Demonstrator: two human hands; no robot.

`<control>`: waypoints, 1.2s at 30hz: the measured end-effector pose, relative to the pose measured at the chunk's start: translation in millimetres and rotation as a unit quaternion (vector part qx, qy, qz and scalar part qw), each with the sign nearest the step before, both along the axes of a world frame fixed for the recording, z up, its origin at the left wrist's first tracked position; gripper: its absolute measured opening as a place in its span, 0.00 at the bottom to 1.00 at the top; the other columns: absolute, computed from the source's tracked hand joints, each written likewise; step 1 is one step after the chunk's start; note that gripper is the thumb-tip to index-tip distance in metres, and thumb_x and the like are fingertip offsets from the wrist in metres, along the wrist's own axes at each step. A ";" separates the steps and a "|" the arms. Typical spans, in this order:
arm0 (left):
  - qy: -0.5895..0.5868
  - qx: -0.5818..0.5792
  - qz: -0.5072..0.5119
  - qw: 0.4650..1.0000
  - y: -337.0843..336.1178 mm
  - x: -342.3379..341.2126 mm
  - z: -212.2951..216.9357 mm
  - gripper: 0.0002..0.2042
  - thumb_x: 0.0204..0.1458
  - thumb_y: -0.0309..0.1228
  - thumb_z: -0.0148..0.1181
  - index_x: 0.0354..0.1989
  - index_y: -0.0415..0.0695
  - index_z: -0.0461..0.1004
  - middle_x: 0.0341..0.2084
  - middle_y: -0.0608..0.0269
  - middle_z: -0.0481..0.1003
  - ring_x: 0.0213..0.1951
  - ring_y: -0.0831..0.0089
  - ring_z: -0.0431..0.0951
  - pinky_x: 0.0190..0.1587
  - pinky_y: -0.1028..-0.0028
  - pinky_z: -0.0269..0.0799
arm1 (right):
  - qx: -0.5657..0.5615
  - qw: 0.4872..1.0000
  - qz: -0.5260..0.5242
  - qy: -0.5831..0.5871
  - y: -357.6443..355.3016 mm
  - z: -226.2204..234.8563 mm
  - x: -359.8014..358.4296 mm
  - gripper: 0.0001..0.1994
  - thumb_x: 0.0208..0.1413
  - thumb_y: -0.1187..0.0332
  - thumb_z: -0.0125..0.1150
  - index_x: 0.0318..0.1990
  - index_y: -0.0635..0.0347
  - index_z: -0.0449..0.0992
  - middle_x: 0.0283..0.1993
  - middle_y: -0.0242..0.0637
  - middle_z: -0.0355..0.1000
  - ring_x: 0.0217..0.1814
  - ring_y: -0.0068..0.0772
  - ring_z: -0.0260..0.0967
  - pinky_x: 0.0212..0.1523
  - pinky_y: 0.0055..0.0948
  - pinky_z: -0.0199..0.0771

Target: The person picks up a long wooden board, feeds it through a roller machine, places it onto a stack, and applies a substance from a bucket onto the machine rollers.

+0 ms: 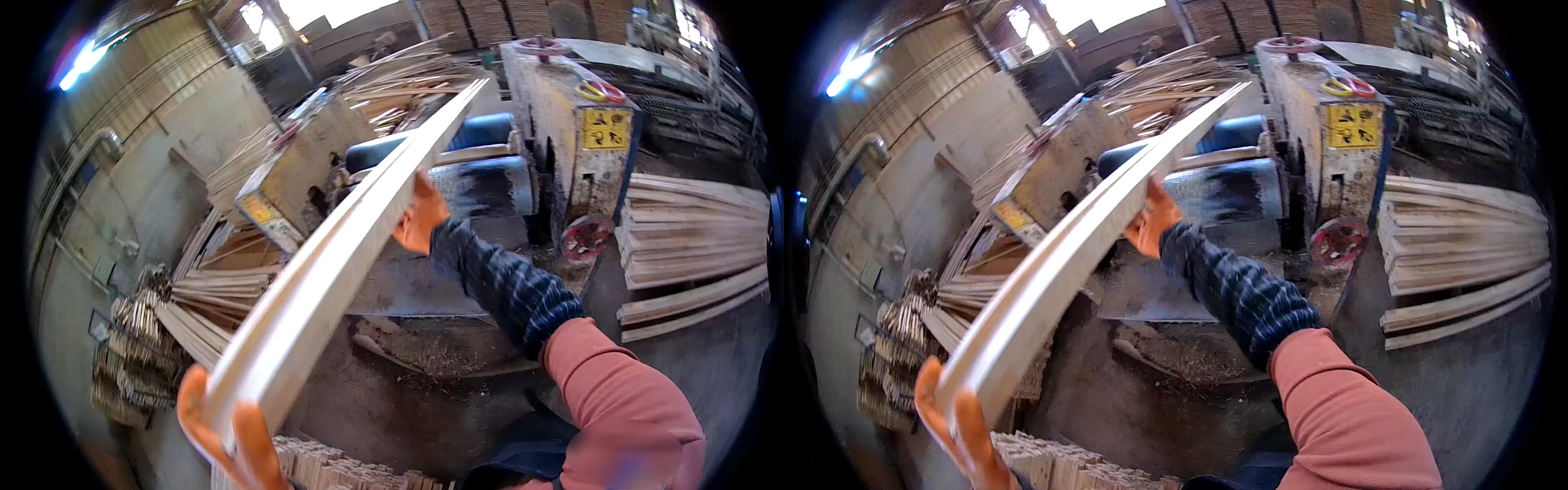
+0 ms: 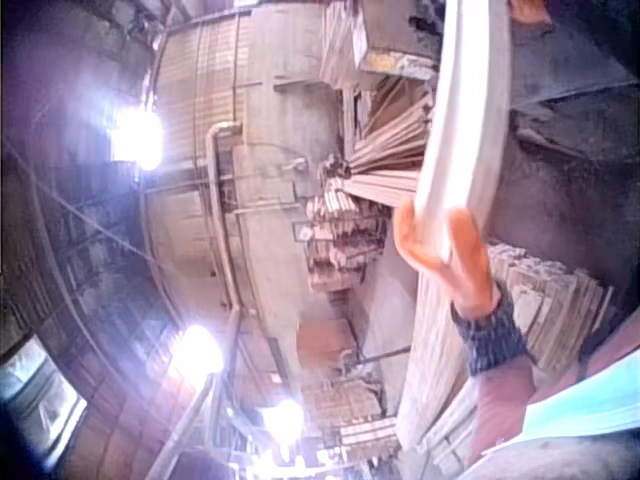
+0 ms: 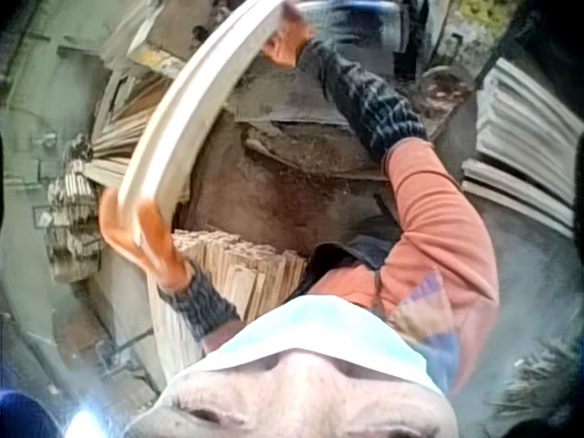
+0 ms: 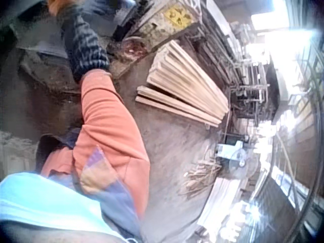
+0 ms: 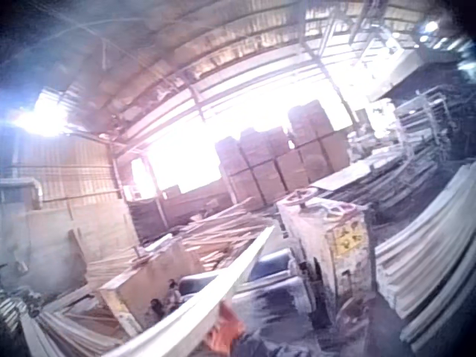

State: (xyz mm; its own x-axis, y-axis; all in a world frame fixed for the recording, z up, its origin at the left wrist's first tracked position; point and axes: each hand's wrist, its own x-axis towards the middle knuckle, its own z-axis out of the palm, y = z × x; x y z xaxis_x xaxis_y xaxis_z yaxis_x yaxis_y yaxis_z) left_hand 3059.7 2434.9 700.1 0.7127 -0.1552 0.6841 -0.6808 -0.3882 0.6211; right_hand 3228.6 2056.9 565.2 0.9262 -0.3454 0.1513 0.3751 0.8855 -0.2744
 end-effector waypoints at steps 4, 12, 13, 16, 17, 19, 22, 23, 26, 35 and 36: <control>-0.120 0.004 0.025 0.992 -109.0 86.7 22.9 0.35 0.53 0.44 0.67 0.63 0.36 0.62 0.58 0.48 0.66 0.59 0.59 0.66 0.63 0.62 0.60 | -0.223 0.962 0.160 0.010 25.1 -84.5 -82.9 0.21 0.61 0.50 0.61 0.54 0.52 0.75 0.49 0.29 0.75 0.51 0.27 0.74 0.53 0.33 0.74; -0.139 0.088 0.119 0.979 -305.6 162.1 80.3 0.48 0.39 0.62 0.70 0.64 0.40 0.64 0.57 0.42 0.70 0.61 0.53 0.68 0.63 0.58 0.62 | -0.093 0.896 0.174 0.398 -54.7 -237.7 -332.0 0.33 0.62 0.55 0.61 0.69 0.60 0.59 0.70 0.50 0.60 0.68 0.49 0.63 0.62 0.44 0.71; -0.137 0.113 0.126 0.976 -326.3 168.5 81.0 0.48 0.39 0.63 0.69 0.64 0.42 0.64 0.57 0.42 0.70 0.61 0.52 0.68 0.63 0.58 0.62 | -0.094 0.900 0.132 0.405 -82.8 -243.9 -357.5 0.31 0.62 0.56 0.61 0.68 0.57 0.60 0.67 0.49 0.64 0.66 0.49 0.66 0.61 0.43 0.72; -0.195 0.164 0.138 0.957 -393.6 186.5 72.4 0.47 0.38 0.68 0.65 0.65 0.51 0.65 0.58 0.44 0.70 0.61 0.49 0.67 0.63 0.57 0.61 | -0.091 0.908 0.007 0.408 -174.7 -247.9 -421.3 0.25 0.63 0.59 0.59 0.65 0.53 0.64 0.63 0.44 0.69 0.59 0.44 0.72 0.50 0.38 0.78; -0.184 0.176 0.149 0.955 -415.3 190.7 67.2 0.47 0.38 0.68 0.64 0.65 0.51 0.64 0.59 0.44 0.70 0.62 0.49 0.67 0.63 0.57 0.61 | -0.084 0.899 -0.028 0.430 -207.1 -244.7 -443.7 0.23 0.64 0.59 0.58 0.64 0.53 0.65 0.62 0.43 0.70 0.56 0.41 0.74 0.48 0.36 0.78; -0.196 0.190 0.160 0.949 -454.6 196.5 56.3 0.48 0.38 0.70 0.63 0.66 0.53 0.63 0.60 0.43 0.68 0.62 0.49 0.67 0.63 0.56 0.60 | -0.081 0.888 -0.058 0.449 -261.2 -235.0 -484.4 0.21 0.65 0.59 0.57 0.63 0.53 0.66 0.59 0.41 0.72 0.52 0.37 0.75 0.45 0.34 0.78; -0.134 0.180 0.218 0.950 -491.4 205.1 61.6 0.50 0.40 0.71 0.62 0.68 0.51 0.61 0.62 0.46 0.67 0.63 0.50 0.66 0.65 0.57 0.59 | -0.081 0.892 -0.070 0.438 -327.9 -221.3 -539.2 0.19 0.64 0.58 0.57 0.60 0.53 0.68 0.55 0.38 0.74 0.47 0.33 0.76 0.43 0.31 0.76; -0.120 0.139 0.214 0.959 -493.4 205.9 60.2 0.50 0.40 0.70 0.62 0.68 0.49 0.61 0.63 0.45 0.66 0.63 0.50 0.66 0.65 0.57 0.58 | -0.088 0.891 -0.078 0.438 -347.4 -216.8 -555.3 0.20 0.63 0.56 0.58 0.59 0.53 0.69 0.54 0.37 0.74 0.46 0.32 0.75 0.43 0.30 0.75; -0.120 0.172 0.210 0.955 -496.8 204.6 55.0 0.51 0.40 0.67 0.65 0.69 0.46 0.60 0.64 0.43 0.64 0.64 0.53 0.65 0.66 0.59 0.58 | -0.061 0.841 -0.123 0.523 -398.4 -208.1 -597.0 0.22 0.62 0.53 0.60 0.58 0.53 0.69 0.52 0.37 0.74 0.46 0.31 0.74 0.44 0.30 0.74; -0.079 0.070 0.112 0.988 -536.7 159.1 41.4 0.38 0.53 0.46 0.68 0.69 0.45 0.59 0.60 0.49 0.64 0.58 0.62 0.68 0.60 0.64 0.65 | -0.106 0.897 -0.075 0.422 -599.1 -183.0 -478.0 0.17 0.63 0.55 0.59 0.54 0.51 0.70 0.42 0.27 0.72 0.38 0.19 0.71 0.37 0.23 0.73; -0.051 0.056 0.089 0.993 -539.4 154.8 39.1 0.36 0.55 0.45 0.67 0.69 0.46 0.58 0.59 0.49 0.65 0.57 0.62 0.69 0.60 0.64 0.66 | -0.136 0.898 -0.076 0.411 -622.8 -175.9 -450.9 0.19 0.63 0.55 0.59 0.56 0.51 0.69 0.44 0.28 0.73 0.40 0.21 0.72 0.39 0.25 0.73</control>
